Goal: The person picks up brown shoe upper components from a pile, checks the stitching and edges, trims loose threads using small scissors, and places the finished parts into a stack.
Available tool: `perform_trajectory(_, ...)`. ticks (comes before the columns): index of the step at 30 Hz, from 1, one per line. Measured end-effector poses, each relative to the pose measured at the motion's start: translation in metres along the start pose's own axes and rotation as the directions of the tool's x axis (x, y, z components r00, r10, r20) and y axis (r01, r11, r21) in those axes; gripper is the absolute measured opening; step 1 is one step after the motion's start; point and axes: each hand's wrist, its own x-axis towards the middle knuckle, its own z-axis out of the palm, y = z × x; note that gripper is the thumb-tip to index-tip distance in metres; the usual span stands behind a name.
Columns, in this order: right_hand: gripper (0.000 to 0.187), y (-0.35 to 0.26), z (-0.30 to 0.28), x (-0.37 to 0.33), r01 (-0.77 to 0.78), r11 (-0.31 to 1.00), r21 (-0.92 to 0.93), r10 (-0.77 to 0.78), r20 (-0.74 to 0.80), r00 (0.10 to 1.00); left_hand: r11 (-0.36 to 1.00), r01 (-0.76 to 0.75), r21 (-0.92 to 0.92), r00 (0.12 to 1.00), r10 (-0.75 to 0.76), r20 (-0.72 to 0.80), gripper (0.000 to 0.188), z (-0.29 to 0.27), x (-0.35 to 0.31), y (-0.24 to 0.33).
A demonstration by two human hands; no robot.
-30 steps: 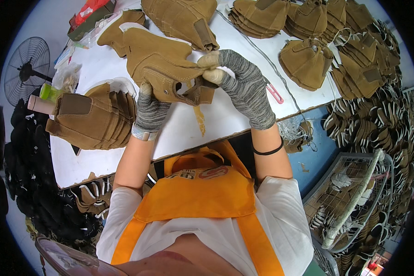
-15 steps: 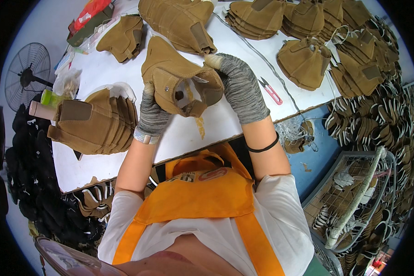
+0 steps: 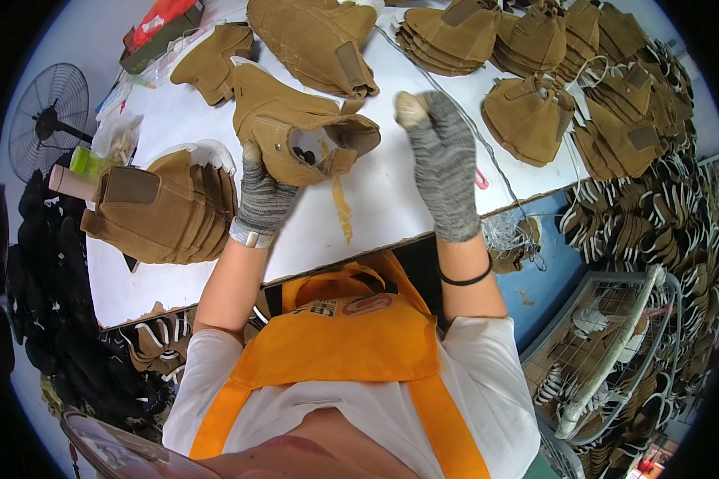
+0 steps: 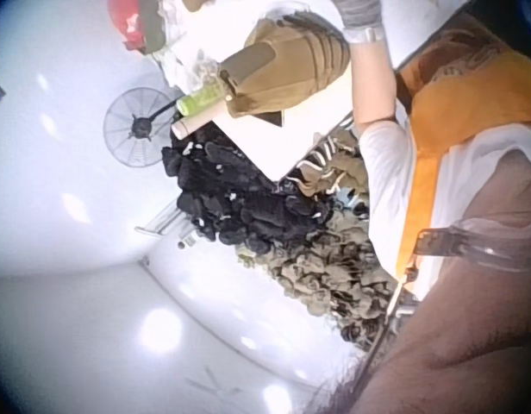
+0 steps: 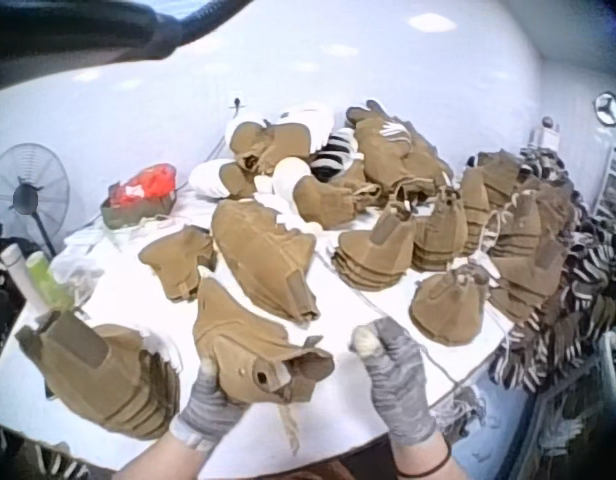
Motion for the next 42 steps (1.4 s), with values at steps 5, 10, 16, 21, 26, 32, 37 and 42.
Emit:
perform_trajectory(5,0.073,-0.001,-0.021,-0.017,-0.422,0.895,-0.142,0.442,0.403,0.801,0.999,-0.039,0.035,0.999,0.038,0.021,0.079,-0.004,0.000,0.003)
perform_trajectory(10,0.076,-0.008,-0.011,-0.026,-0.458,0.889,0.004,0.382,0.546,0.746,0.999,-0.026,-0.030,0.999,0.027,0.029,0.072,0.001,0.003,0.000)
perform_trajectory(16,0.019,-0.001,-0.001,-0.005,0.390,0.914,-0.111,-0.376,0.123,0.918,0.996,0.014,-0.090,0.999,-0.010,0.042,0.068,0.004,0.008,0.000)
perform_trajectory(21,0.017,-0.014,0.017,0.007,0.567,0.752,-0.336,-0.543,0.171,0.822,0.992,0.031,-0.123,0.999,-0.028,0.025,0.076,0.015,0.009,-0.001)
perform_trajectory(26,0.008,0.010,0.026,0.016,0.583,0.735,-0.346,-0.594,0.086,0.800,0.981,0.072,-0.181,0.997,-0.066,0.041,0.067,0.015,0.008,-0.003)
perform_trajectory(32,0.027,0.004,0.022,0.009,-0.107,0.988,0.111,0.093,0.125,0.988,0.975,0.090,-0.201,0.996,-0.092,-0.005,0.070,0.013,0.012,-0.002)
perform_trajectory(37,0.022,0.014,0.013,0.009,-0.021,0.997,0.072,0.022,-0.015,1.000,0.961,0.103,-0.257,0.993,-0.114,-0.028,0.071,0.008,0.014,0.000)
perform_trajectory(42,0.017,0.054,-0.036,0.023,0.217,0.781,-0.586,-0.235,0.046,0.971,0.945,0.105,-0.310,0.992,-0.120,-0.031,0.072,0.009,0.015,0.002)
